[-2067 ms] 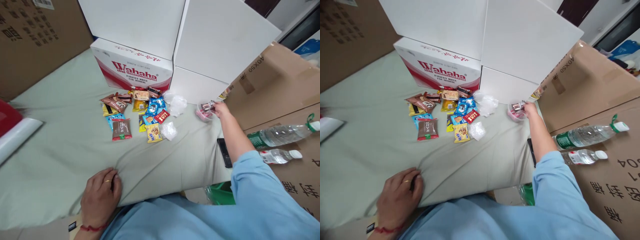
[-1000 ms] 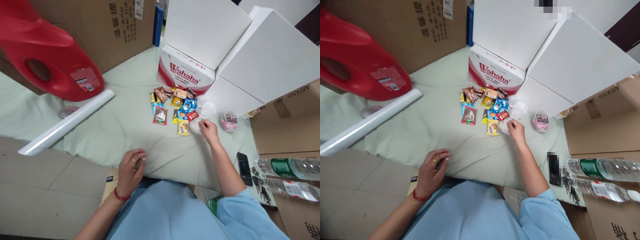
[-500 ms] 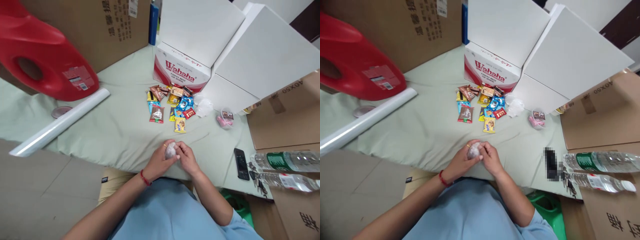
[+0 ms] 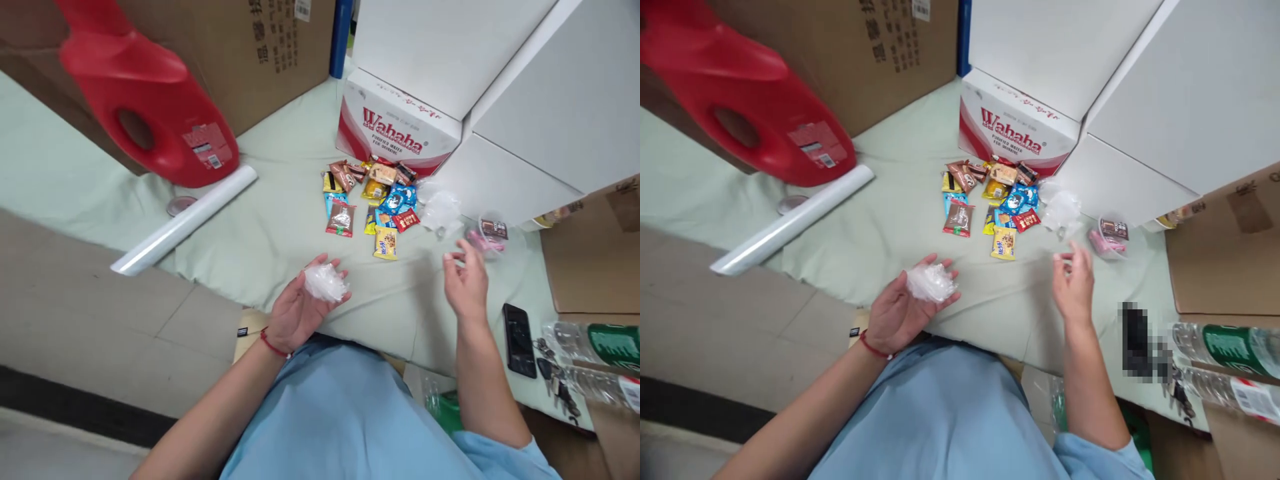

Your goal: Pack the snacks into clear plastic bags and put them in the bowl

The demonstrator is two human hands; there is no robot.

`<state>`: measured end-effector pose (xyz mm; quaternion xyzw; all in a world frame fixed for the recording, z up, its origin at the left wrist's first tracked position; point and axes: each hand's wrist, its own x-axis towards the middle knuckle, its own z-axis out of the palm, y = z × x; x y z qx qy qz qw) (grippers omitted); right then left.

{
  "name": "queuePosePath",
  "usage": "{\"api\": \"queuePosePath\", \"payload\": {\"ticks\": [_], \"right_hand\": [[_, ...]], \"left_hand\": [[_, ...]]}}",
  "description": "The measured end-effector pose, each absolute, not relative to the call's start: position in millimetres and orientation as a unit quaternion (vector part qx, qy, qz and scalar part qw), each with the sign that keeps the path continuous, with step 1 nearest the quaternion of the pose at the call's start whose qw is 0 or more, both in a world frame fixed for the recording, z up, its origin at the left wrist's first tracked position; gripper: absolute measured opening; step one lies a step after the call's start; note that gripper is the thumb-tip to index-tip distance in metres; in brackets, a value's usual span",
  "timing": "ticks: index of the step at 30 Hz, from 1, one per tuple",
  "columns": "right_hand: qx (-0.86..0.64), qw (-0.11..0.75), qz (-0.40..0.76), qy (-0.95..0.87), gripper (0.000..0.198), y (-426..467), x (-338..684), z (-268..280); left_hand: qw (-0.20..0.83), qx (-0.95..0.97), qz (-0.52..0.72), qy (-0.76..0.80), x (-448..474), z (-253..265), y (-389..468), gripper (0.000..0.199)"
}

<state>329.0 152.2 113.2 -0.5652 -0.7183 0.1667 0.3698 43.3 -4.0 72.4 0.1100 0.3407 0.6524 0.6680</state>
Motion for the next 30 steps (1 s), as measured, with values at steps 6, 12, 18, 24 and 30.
{"api": "queuePosePath", "payload": {"ticks": [6,12,18,24,30], "right_hand": [[-0.289,0.267,0.337,-0.855,0.033,79.2,239.0,98.8],[-0.308,0.258,0.433,-0.807,0.017,88.7,219.7,83.6],[-0.397,0.25,0.597,-0.65,0.031,90.7,234.5,81.3],[-0.462,0.289,0.6,-0.586,0.033,109.4,275.5,83.2],[-0.584,0.388,0.373,-0.607,0.042,148.7,342.6,94.4]], "left_hand": [[0.698,0.09,0.633,0.322,50.9,67.5,-1.6,0.065],[0.679,0.127,0.56,0.457,46.3,59.2,-4.1,0.061],[0.607,0.107,0.594,0.517,47.8,55.5,-1.1,0.047],[0.596,0.1,0.617,0.505,37.7,58.9,0.2,0.051],[0.539,0.15,0.606,0.565,26.9,55.7,-4.2,0.045]]}}
